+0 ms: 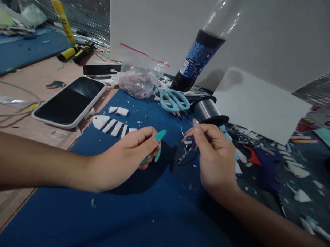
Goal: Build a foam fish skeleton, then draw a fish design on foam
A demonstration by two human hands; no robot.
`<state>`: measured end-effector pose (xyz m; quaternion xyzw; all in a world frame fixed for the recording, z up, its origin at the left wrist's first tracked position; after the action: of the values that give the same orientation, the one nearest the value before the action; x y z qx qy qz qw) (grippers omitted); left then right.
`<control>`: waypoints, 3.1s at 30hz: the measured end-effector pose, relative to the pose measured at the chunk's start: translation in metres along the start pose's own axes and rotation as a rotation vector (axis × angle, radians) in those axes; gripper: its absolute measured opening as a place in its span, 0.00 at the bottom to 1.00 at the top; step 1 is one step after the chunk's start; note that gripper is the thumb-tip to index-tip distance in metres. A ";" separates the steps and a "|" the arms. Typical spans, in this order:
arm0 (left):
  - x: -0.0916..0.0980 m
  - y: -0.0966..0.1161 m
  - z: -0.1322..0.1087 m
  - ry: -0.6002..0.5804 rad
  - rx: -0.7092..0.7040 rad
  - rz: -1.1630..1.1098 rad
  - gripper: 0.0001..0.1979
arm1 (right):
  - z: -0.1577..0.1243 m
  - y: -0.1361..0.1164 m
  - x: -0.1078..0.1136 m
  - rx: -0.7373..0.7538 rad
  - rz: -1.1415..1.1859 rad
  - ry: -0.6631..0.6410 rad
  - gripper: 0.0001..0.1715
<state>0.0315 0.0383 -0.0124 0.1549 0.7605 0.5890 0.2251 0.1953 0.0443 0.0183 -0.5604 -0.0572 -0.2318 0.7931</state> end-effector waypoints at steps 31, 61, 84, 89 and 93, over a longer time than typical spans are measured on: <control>-0.029 0.021 -0.030 -0.188 -1.042 1.631 0.14 | 0.011 0.003 -0.003 -0.091 -0.067 -0.186 0.16; -0.034 0.016 -0.038 -0.278 -1.150 1.482 0.12 | -0.007 0.003 0.002 0.157 -0.089 -0.454 0.20; -0.024 0.033 -0.031 -0.150 -0.993 1.233 0.09 | -0.005 -0.009 0.018 0.261 -0.132 -0.167 0.17; -0.030 0.025 -0.031 -0.239 -1.008 1.387 0.09 | -0.007 -0.022 0.006 0.208 -0.063 -0.224 0.23; -0.032 0.023 -0.034 -0.219 -1.059 1.437 0.09 | -0.005 -0.022 -0.012 0.039 0.094 -0.333 0.24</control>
<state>0.0401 0.0007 0.0222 0.5246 0.0833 0.8430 -0.0845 0.1739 0.0376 0.0316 -0.5775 -0.1659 -0.0972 0.7934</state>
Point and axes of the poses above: each hand's wrist, its own z-axis towards the middle knuckle, its own x-axis out of the back of the hand, y = z × x, the point moved 6 cm from there along z, towards the middle knuckle, and after that the axes turned 6 degrees about z, right-handed, at the moved point
